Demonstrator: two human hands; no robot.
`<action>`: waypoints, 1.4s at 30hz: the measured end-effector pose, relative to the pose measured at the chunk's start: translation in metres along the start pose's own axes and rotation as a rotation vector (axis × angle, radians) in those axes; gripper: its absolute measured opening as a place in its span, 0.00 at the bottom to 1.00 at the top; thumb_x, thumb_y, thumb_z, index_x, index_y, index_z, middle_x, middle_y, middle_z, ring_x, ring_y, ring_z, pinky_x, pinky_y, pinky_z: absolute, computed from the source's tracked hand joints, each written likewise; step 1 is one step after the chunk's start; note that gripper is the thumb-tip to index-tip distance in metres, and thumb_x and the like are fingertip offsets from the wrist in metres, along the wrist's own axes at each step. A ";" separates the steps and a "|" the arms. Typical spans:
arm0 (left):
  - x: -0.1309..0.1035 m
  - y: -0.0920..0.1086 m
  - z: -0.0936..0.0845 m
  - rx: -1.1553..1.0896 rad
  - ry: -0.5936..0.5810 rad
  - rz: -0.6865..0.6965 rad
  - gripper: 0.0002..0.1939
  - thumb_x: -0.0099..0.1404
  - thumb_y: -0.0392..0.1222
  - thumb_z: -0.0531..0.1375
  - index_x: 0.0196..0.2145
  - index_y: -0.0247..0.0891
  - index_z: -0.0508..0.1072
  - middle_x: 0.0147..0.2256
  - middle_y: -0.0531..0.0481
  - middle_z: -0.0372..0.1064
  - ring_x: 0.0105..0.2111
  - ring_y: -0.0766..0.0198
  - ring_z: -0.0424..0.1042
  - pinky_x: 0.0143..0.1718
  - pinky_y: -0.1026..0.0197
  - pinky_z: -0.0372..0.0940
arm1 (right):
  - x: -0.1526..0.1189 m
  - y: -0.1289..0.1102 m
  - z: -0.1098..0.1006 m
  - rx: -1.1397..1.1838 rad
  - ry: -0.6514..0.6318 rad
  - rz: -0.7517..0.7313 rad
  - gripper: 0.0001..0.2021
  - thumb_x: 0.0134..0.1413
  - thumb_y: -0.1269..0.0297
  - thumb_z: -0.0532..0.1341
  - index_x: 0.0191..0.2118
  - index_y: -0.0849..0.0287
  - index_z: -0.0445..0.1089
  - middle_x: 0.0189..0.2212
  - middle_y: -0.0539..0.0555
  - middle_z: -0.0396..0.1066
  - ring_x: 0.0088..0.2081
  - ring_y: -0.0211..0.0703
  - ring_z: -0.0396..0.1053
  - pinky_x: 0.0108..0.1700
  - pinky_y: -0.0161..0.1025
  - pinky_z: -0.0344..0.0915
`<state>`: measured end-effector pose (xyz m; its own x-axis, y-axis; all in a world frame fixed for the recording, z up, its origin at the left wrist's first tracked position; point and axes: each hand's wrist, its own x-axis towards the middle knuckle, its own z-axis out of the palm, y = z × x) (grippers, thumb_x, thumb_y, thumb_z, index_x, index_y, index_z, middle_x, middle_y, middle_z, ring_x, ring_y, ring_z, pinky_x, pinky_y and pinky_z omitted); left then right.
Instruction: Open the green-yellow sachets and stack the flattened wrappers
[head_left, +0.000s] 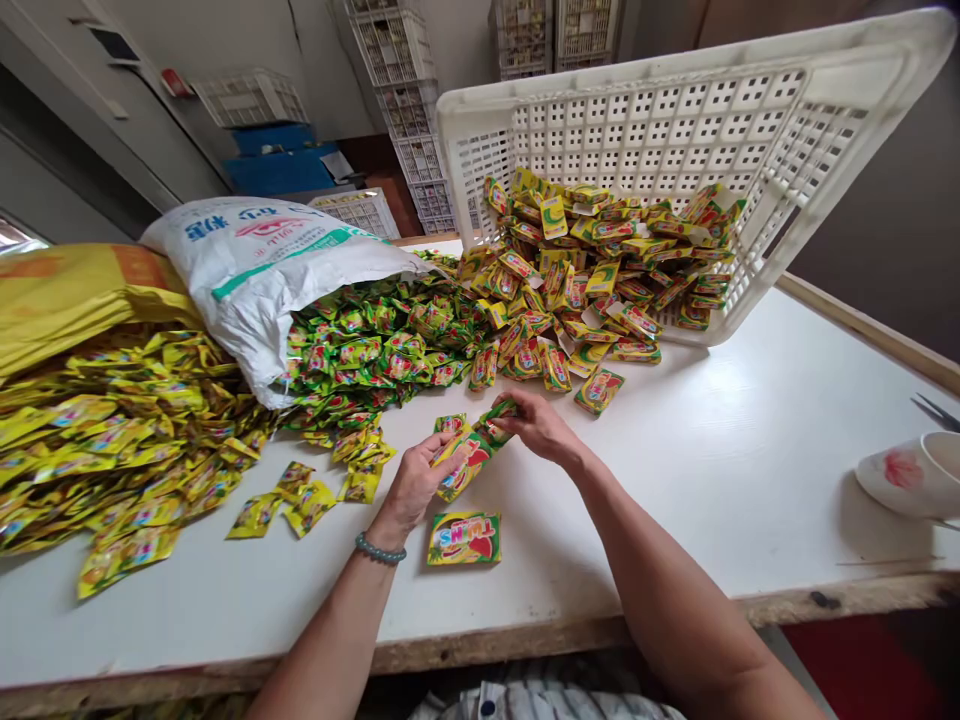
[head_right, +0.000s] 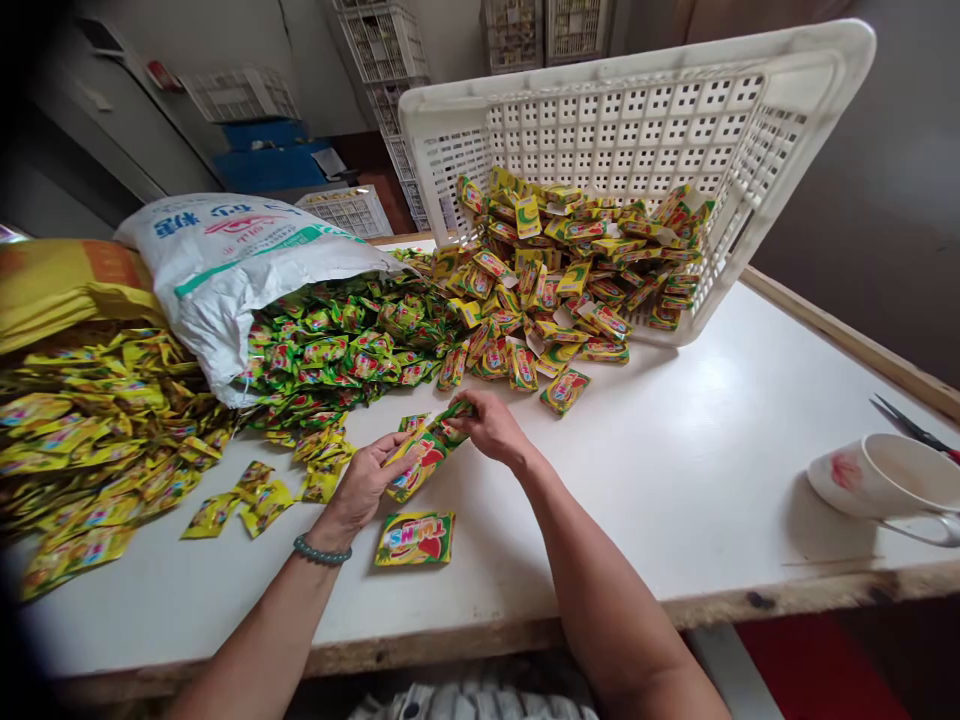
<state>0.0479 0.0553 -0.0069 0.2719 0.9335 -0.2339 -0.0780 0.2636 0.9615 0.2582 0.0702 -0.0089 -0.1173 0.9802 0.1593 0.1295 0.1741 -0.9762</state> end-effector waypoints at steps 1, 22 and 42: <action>0.000 -0.004 -0.001 0.024 -0.019 0.004 0.24 0.47 0.48 0.74 0.39 0.34 0.76 0.36 0.45 0.78 0.31 0.61 0.75 0.35 0.61 0.69 | 0.000 -0.001 0.002 -0.067 0.011 -0.011 0.08 0.48 0.63 0.65 0.35 0.59 0.72 0.31 0.52 0.71 0.33 0.42 0.67 0.37 0.38 0.63; 0.001 0.006 0.000 -0.222 0.017 -0.123 0.27 0.39 0.37 0.76 0.39 0.34 0.77 0.32 0.48 0.79 0.29 0.63 0.75 0.33 0.63 0.69 | -0.002 -0.005 0.032 -0.262 0.235 -0.117 0.09 0.53 0.58 0.64 0.30 0.59 0.70 0.26 0.51 0.68 0.27 0.38 0.62 0.31 0.35 0.59; 0.000 -0.001 0.005 -0.227 0.120 -0.043 0.27 0.39 0.39 0.76 0.40 0.33 0.79 0.33 0.47 0.79 0.29 0.64 0.76 0.33 0.64 0.70 | -0.010 -0.014 0.034 -0.385 0.273 -0.194 0.01 0.55 0.68 0.65 0.33 0.58 0.75 0.32 0.54 0.74 0.36 0.43 0.69 0.40 0.38 0.63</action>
<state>0.0530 0.0539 -0.0070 0.1652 0.9387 -0.3027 -0.2858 0.3393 0.8962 0.2237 0.0546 -0.0021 0.0793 0.9063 0.4151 0.4902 0.3271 -0.8079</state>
